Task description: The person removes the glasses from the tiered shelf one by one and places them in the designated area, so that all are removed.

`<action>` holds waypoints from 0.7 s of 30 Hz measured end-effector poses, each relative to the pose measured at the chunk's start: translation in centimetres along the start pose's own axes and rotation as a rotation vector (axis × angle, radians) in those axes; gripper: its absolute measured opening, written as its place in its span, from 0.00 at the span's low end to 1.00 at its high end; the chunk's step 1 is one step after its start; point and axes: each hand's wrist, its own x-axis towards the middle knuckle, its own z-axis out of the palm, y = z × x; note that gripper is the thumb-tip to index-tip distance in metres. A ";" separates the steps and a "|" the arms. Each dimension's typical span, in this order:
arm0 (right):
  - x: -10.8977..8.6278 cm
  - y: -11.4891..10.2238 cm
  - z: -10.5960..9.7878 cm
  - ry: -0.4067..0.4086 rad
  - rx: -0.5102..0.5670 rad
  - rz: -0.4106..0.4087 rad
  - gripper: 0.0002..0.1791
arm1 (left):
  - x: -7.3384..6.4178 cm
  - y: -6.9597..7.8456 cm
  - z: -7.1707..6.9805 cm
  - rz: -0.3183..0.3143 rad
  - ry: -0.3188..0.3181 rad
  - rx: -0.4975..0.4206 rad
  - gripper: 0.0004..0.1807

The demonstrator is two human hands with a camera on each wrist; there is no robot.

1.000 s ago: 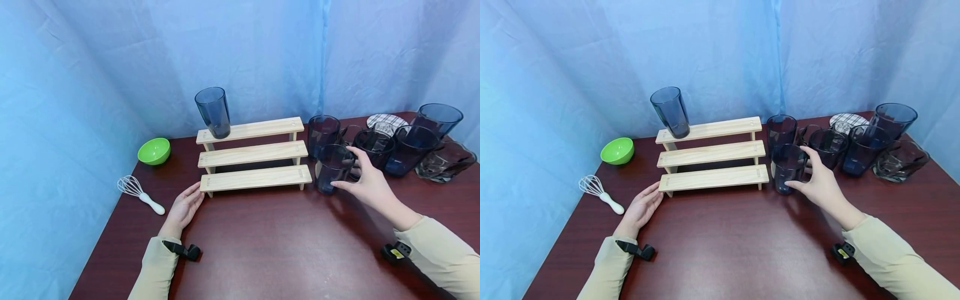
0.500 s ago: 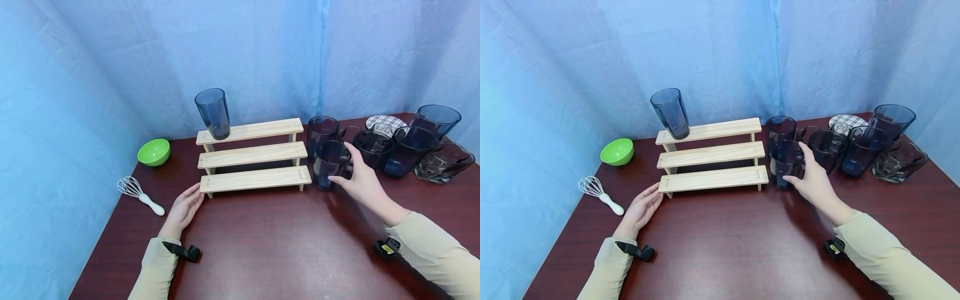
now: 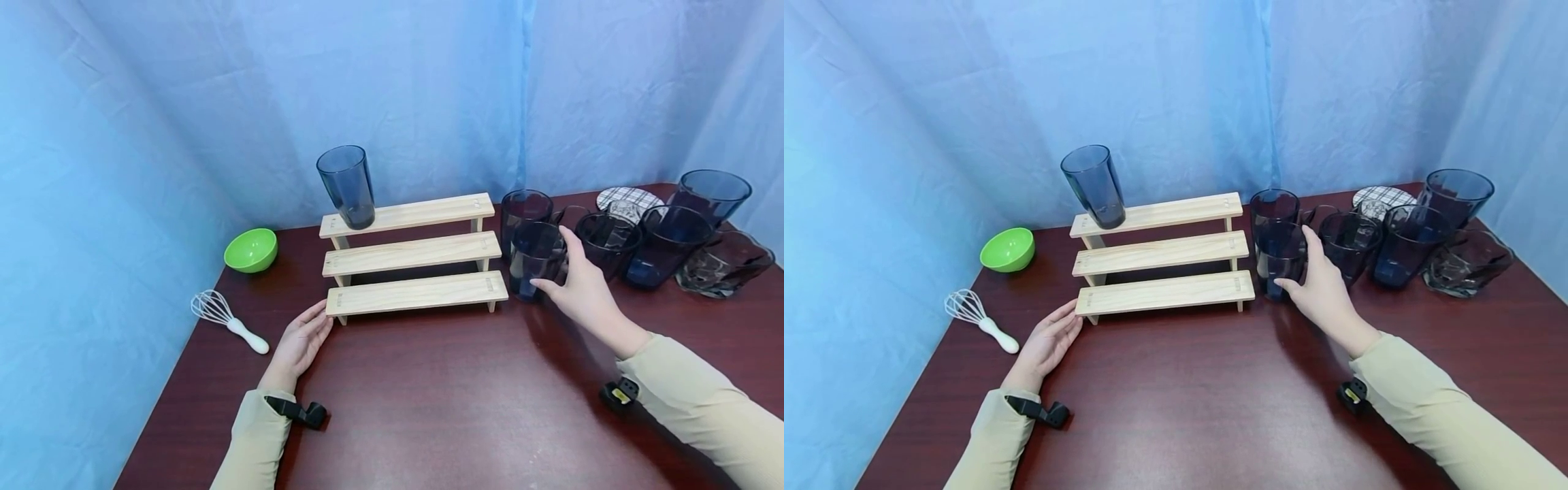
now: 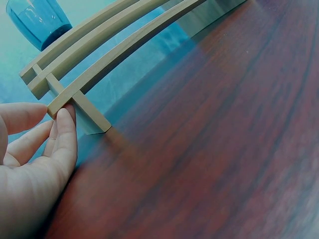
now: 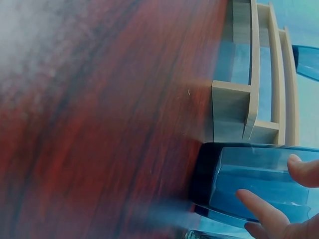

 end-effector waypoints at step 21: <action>0.2 0.1 -0.2 0.005 0.035 0.007 0.52 | 0.0 0.1 0.1 -0.008 -0.002 -0.010 0.28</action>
